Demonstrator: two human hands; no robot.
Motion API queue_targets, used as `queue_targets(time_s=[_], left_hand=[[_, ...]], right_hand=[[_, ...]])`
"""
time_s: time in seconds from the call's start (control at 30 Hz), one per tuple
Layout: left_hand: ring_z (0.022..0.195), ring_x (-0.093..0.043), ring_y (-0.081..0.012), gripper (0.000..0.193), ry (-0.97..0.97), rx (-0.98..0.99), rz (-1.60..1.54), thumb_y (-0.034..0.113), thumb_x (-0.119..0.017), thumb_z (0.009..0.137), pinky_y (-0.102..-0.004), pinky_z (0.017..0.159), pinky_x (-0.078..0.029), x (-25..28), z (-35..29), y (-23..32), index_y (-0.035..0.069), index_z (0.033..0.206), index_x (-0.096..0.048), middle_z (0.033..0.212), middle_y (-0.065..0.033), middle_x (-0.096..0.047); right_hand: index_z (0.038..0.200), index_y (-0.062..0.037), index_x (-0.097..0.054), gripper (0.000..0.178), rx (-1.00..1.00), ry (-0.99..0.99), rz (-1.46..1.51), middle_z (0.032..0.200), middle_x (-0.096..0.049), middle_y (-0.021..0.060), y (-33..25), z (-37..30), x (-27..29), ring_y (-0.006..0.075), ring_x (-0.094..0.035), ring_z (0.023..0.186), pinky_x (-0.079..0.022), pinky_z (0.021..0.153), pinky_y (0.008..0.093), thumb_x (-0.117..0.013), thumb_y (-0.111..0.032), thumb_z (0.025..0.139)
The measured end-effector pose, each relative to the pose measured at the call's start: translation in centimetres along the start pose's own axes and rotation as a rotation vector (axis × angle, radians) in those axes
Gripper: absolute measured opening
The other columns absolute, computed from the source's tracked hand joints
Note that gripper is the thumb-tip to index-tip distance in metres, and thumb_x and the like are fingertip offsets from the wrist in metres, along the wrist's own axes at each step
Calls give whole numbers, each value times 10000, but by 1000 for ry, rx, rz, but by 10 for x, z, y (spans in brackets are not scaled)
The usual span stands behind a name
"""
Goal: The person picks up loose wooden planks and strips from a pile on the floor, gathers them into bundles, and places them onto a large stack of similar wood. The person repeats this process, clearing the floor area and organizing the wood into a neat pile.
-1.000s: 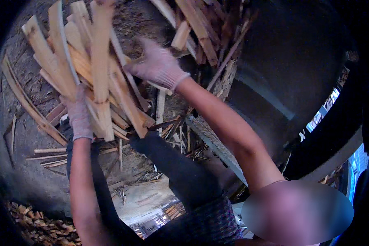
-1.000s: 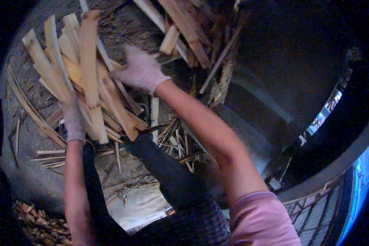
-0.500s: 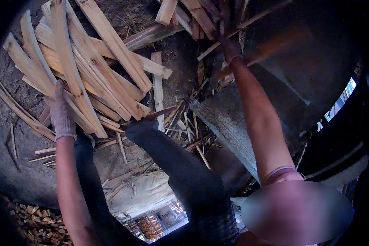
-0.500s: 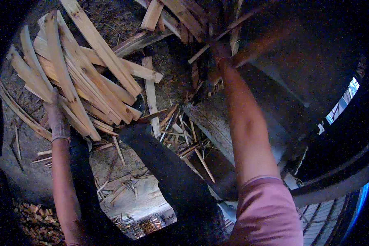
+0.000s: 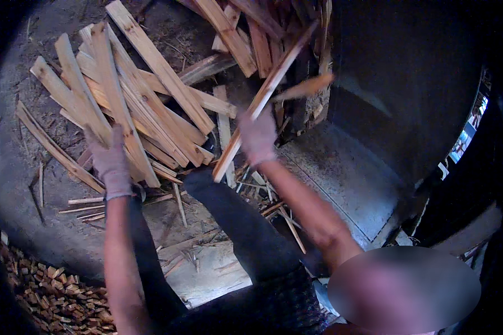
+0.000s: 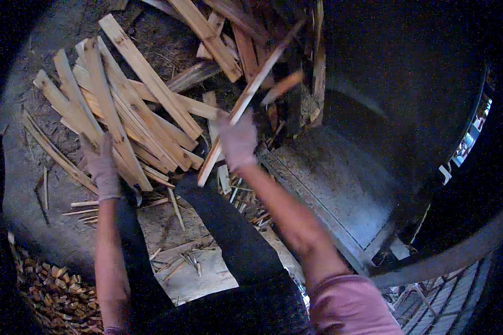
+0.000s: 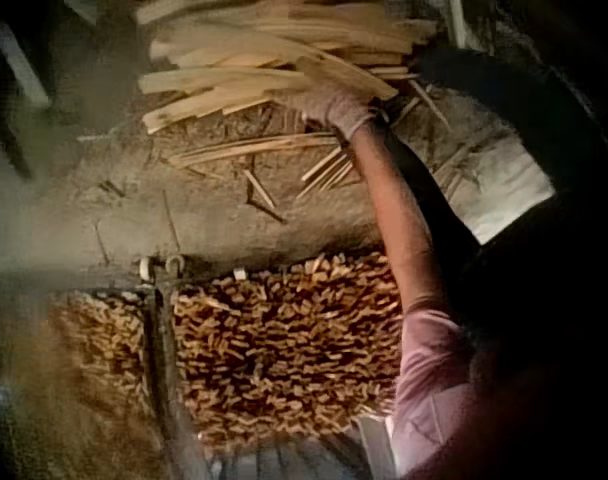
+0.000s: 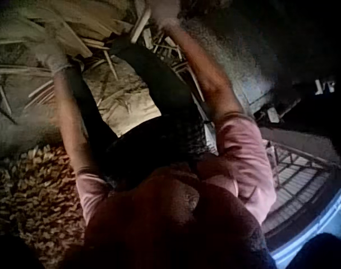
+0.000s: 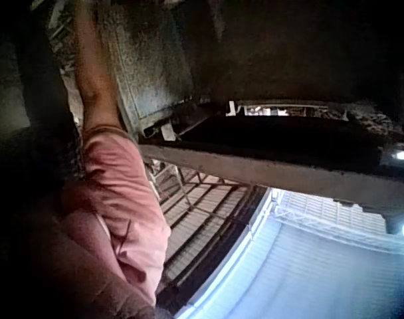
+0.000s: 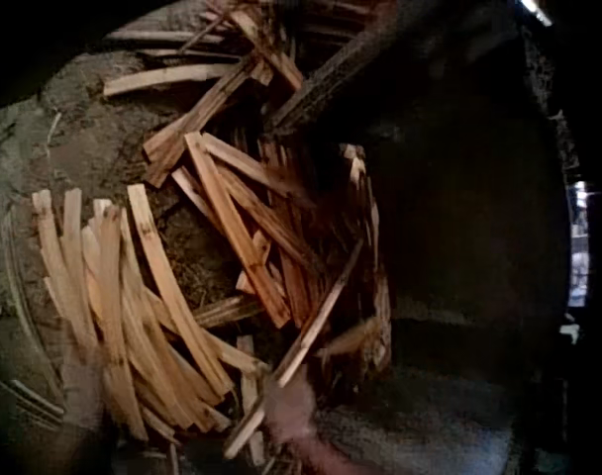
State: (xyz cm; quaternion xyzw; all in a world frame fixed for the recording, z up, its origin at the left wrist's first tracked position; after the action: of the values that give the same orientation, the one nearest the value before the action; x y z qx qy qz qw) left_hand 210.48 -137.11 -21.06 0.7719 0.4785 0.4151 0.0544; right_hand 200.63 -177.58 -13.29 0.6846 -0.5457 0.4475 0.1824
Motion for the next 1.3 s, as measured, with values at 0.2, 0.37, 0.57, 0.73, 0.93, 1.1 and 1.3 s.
queue_targets(time_s=[0.2, 0.37, 0.57, 0.73, 0.93, 1.1, 1.3], left_hand=[[1509, -361, -386, 911, -159, -459, -144, 365, -747, 939, -423, 1250, -282, -32, -53, 79, -77, 1590, -289, 1618, -296, -354], [1503, -366, -390, 929, -49, -319, -85, 355, -769, 909, -426, 1249, -287, -29, -26, 62, -82, 1582, -302, 1609, -290, -367], [1477, -379, -441, 1005, -5, -444, 294, 437, -811, 832, -453, 1235, -315, -59, -16, 45, -32, 1584, -337, 1582, -308, -383], [1469, -393, -426, 922, -12, -461, 255, 408, -798, 858, -462, 1223, -331, -52, -25, 40, -3, 1569, -380, 1587, -287, -388], [1277, -597, -356, 684, 45, -494, 166, 369, -776, 890, -441, 1107, -457, -39, -41, 50, 12, 1435, -569, 1355, -204, -645], [1031, -703, -378, 554, -342, -291, 304, 455, -716, 906, -473, 924, -543, -103, -68, 73, 7, 1229, -678, 1095, -234, -718], [907, -734, -407, 513, -482, -120, 317, 435, -709, 880, -492, 839, -566, -156, -44, 62, -16, 1124, -733, 938, -267, -738]], right_hand=[[1408, 16, -526, 769, 173, -485, -198, 1201, -683, 267, -56, -93, -75, 440, -671, 1124, -534, 999, 496, -803, -428, 844], [1442, -7, -499, 821, 735, -143, -291, 1406, -569, 260, -89, -41, -24, 419, -566, 1294, -455, 1112, 478, -848, -361, 788], [1410, -20, -490, 757, 770, -289, -602, 1282, -605, 233, -62, 49, -68, 431, -599, 1205, -493, 1046, 493, -812, -274, 774], [1318, -49, -520, 649, 593, -260, -692, 1225, -629, 221, -56, 89, -116, 426, -616, 1170, -524, 971, 513, -800, -335, 807], [1205, -29, -563, 538, 666, -395, -549, 1170, -670, 246, -64, 100, -102, 428, -662, 1106, -529, 948, 511, -719, -450, 910], [1153, -3, -600, 654, 485, -438, -426, 1128, -697, 289, -104, 86, -98, 444, -674, 1104, -528, 937, 523, -671, -606, 909], [1271, 6, -648, 846, 515, -469, -283, 1193, -695, 312, -125, 91, -149, 452, -680, 1131, -515, 1004, 497, -666, -708, 816]])
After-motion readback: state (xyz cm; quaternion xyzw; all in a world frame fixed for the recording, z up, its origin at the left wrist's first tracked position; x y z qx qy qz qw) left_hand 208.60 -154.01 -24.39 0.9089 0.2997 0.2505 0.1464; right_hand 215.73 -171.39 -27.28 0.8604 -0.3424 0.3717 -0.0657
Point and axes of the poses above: each hand's wrist, its own z-axis towards the middle knuckle, its own x-axis out of the back of the hand, y = z × x, the point moved 10 cm from there along z, towards the middle knuckle
